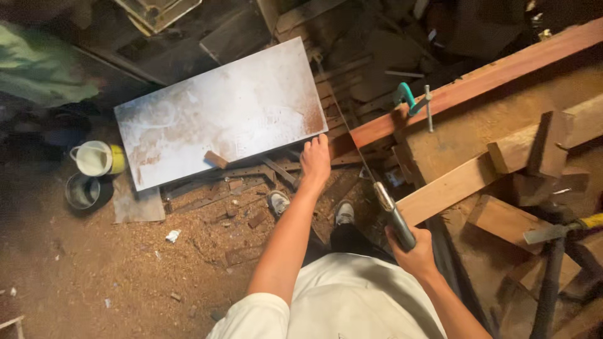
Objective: The person uses a hand saw to cut a long wooden plank clamped to a workbench. The person maintains a steady sawing motion throughout the clip, gradually cutting through the wood.
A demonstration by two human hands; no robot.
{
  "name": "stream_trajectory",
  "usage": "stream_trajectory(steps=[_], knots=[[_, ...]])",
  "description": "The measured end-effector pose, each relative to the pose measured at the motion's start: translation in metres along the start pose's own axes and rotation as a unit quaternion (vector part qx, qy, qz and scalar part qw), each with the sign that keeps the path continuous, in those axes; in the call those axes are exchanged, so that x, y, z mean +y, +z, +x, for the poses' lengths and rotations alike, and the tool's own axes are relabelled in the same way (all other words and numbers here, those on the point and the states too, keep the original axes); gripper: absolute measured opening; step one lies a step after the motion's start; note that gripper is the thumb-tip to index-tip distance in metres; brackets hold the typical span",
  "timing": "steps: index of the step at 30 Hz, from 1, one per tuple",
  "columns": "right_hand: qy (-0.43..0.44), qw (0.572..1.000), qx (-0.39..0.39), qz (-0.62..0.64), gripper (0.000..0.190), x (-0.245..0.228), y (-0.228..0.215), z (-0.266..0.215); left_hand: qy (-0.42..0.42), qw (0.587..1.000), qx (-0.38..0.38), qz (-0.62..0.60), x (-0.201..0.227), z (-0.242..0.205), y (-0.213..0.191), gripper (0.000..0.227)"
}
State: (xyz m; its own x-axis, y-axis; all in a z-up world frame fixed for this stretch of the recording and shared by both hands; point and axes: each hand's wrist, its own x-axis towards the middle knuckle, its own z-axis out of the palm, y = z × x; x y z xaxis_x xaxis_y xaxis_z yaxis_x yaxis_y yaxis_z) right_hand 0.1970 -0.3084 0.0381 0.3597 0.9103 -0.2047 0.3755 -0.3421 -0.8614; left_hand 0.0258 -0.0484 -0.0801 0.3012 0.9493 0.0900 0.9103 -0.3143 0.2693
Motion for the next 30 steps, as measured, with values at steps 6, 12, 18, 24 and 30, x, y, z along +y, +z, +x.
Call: stream_trajectory(steps=[6,12,18,24,30], knots=[[-0.051,0.999,0.016,0.005,0.017,-0.010,0.044,0.073,0.020,1.000,-0.014,-0.002,-0.004,0.006,0.001,0.023],[-0.076,0.996,0.037,0.029,0.023,-0.008,0.018,0.029,0.023,1.000,-0.008,-0.012,-0.009,0.005,-0.013,0.024],[-0.009,1.000,-0.004,0.005,0.022,0.023,0.000,0.004,0.009,1.000,-0.014,-0.011,-0.001,0.002,-0.010,0.019],[0.039,0.999,-0.011,0.021,0.027,-0.001,0.036,0.059,0.029,0.999,-0.025,-0.010,-0.002,0.006,-0.016,0.024],[-0.148,0.988,0.037,0.006,0.008,-0.001,-0.005,-0.001,0.041,0.999,-0.030,-0.020,-0.002,0.008,-0.021,0.025]])
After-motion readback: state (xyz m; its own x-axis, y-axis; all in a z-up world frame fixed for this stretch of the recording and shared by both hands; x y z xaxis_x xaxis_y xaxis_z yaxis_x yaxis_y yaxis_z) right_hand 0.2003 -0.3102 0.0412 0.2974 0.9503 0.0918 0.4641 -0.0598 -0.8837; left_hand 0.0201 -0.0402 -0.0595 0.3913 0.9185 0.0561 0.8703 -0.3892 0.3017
